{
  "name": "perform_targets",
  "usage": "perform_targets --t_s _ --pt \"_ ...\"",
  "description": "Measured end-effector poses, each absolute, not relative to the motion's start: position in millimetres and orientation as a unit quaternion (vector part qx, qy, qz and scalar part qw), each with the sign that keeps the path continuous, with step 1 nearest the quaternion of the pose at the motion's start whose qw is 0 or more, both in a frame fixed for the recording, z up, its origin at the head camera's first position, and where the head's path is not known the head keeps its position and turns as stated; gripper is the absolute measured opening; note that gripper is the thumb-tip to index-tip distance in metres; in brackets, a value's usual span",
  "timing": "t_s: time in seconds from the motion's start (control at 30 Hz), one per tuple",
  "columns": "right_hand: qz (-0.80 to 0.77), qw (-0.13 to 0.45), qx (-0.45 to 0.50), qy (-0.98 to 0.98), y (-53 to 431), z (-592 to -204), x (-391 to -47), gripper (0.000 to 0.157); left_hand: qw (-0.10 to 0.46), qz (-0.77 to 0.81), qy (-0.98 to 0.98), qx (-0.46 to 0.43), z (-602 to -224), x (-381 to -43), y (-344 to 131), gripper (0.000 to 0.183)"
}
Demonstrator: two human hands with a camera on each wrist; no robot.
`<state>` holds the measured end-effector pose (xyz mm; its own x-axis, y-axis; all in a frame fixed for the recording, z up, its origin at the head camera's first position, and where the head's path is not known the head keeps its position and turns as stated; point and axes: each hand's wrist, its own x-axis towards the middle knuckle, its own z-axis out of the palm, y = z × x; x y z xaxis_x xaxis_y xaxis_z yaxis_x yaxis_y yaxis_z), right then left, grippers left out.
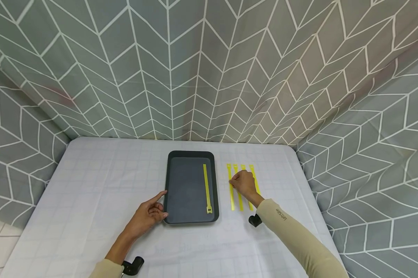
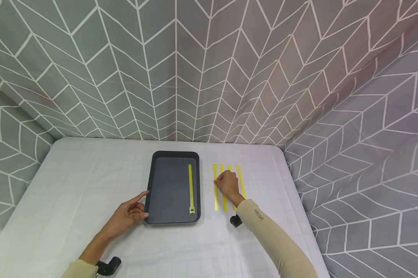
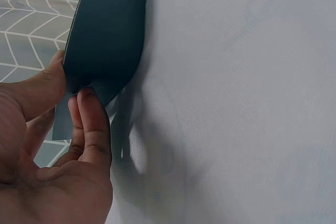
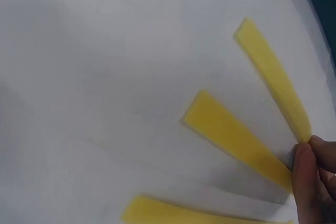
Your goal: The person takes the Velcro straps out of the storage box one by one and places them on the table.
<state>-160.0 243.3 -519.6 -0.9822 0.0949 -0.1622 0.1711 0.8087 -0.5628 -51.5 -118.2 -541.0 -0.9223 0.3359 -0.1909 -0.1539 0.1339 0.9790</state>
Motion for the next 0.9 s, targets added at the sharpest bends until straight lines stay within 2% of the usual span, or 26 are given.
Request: perform_targets --t_s 0.67,0.9 --pt "-0.288 0.044 0.043 0.956 242.0 -519.5 -159.3 0.006 0.187 0.654 0.730 0.065 -540.1 -51.5 -119.0 0.078" --pt "-0.290 0.043 0.033 0.955 242.9 -516.3 -158.9 0.009 0.185 0.655 0.730 0.066 -540.9 -50.5 -119.5 0.078"
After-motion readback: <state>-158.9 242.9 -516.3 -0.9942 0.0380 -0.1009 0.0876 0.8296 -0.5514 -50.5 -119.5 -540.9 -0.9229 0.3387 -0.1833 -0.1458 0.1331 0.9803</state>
